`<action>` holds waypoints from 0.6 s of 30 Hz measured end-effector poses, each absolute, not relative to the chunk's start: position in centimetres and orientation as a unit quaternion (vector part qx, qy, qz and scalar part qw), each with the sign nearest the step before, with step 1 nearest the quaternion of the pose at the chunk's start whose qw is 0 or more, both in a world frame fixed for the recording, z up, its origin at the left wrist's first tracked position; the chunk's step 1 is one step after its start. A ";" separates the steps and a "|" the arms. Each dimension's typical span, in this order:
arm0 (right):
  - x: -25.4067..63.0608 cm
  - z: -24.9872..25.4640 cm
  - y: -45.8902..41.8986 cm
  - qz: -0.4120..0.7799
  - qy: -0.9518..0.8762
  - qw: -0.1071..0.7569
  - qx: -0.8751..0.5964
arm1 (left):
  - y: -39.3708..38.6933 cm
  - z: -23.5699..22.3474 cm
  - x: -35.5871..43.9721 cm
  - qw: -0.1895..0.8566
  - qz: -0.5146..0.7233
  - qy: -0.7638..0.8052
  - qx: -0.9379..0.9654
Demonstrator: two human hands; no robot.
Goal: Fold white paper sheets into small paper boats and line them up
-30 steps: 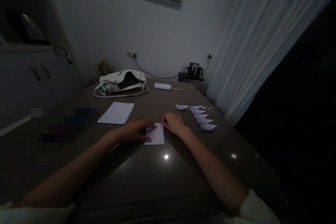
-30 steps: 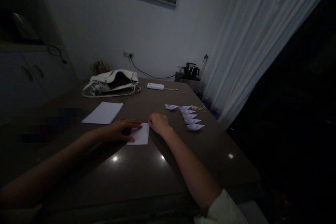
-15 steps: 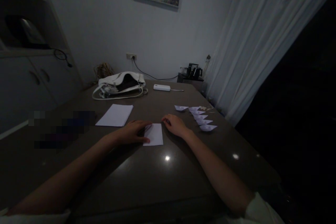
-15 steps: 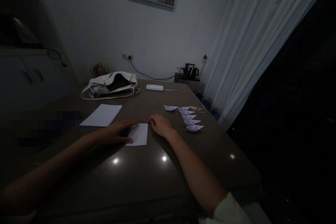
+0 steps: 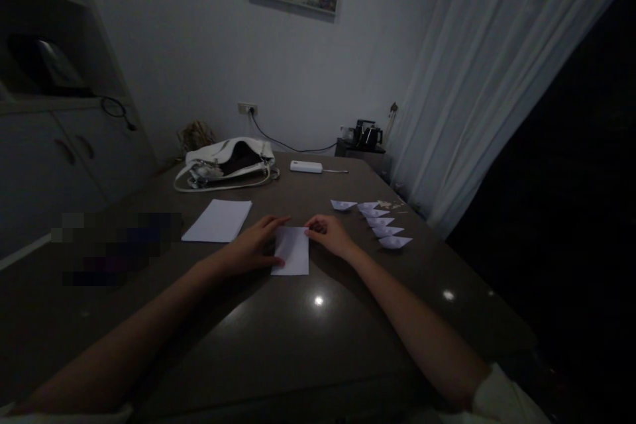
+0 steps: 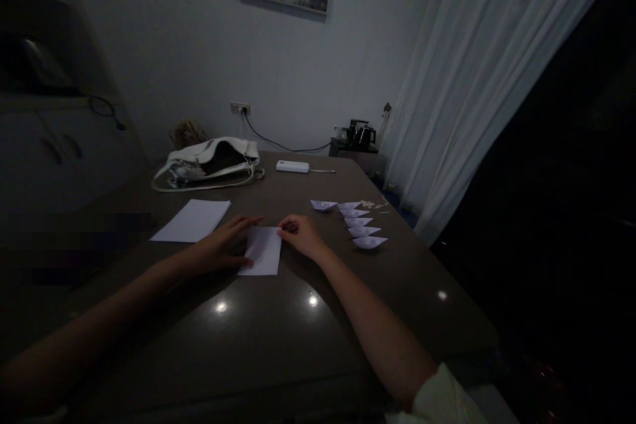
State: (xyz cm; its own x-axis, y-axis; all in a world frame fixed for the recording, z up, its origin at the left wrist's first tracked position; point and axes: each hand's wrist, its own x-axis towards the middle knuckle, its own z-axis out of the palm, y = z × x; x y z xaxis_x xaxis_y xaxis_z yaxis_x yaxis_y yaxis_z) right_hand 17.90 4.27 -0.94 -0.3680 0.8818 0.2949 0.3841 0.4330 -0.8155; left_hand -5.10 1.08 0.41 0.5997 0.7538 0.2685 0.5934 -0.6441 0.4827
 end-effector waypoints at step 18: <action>16.7 -1.7 3.7 0.563 -0.654 0.361 -0.353 | 1.9 0.6 -5.4 0.366 0.388 0.477 0.698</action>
State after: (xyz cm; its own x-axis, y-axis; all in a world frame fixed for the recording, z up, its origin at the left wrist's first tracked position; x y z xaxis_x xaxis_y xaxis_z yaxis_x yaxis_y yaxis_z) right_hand 16.70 3.68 -1.70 -0.4901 0.8684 0.0756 0.0548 0.1172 -0.9916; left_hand -5.41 1.89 0.57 0.2441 0.9505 0.1923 0.3818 -0.2765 0.8819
